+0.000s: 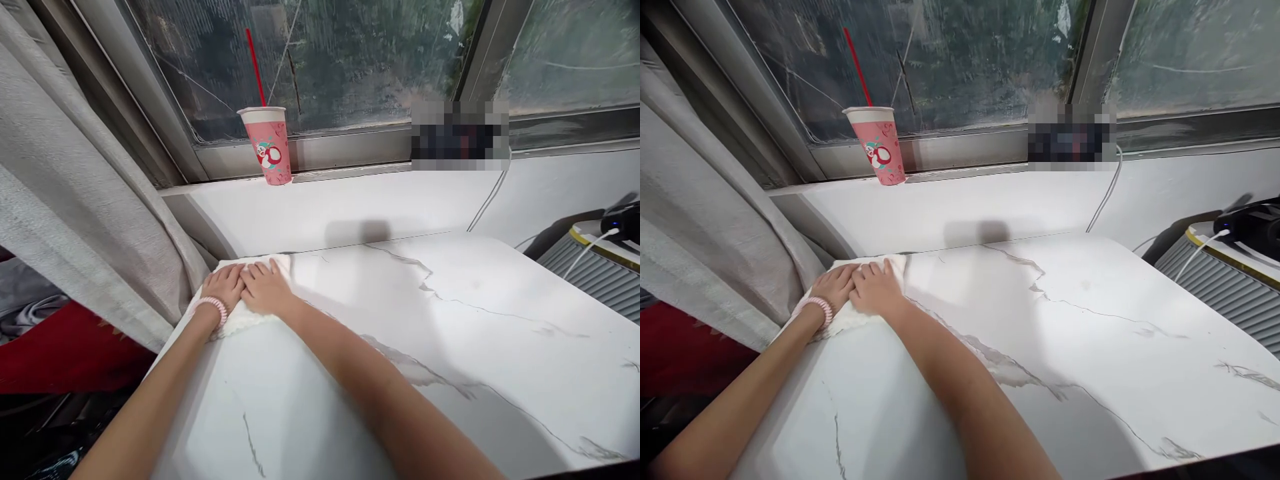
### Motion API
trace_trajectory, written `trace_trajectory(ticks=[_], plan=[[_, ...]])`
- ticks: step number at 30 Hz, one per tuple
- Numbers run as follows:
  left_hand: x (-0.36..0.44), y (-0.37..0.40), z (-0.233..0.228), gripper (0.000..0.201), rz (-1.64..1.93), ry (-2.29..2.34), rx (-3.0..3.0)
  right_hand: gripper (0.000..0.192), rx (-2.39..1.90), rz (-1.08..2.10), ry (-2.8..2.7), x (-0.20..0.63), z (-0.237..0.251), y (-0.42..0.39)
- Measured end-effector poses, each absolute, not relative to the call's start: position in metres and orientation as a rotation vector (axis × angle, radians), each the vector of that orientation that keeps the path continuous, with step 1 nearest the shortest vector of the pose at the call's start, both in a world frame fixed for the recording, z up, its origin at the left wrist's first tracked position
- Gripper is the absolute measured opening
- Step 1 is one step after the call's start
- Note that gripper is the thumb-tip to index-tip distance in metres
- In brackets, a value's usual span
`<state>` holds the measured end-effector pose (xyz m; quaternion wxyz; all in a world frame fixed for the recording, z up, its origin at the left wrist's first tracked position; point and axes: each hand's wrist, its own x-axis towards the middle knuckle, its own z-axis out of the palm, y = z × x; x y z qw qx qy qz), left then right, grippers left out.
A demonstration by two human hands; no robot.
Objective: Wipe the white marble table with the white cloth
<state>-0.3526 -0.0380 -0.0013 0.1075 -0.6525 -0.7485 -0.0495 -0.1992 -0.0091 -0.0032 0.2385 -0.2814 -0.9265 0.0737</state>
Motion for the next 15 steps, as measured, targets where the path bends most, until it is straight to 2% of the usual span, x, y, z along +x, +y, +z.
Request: trace_trajectory(ticks=[7,15], plan=[[-0.307,0.003,0.001,0.051,-0.217,-2.282,-1.871,0.037,-0.814,0.239,-2.477,-0.170,-0.007,0.034],[-0.265,-0.018,0.006,0.054,-0.210,-2.330,-1.897,0.039,-0.887,0.214,-2.478,-0.135,-0.004,0.013]])
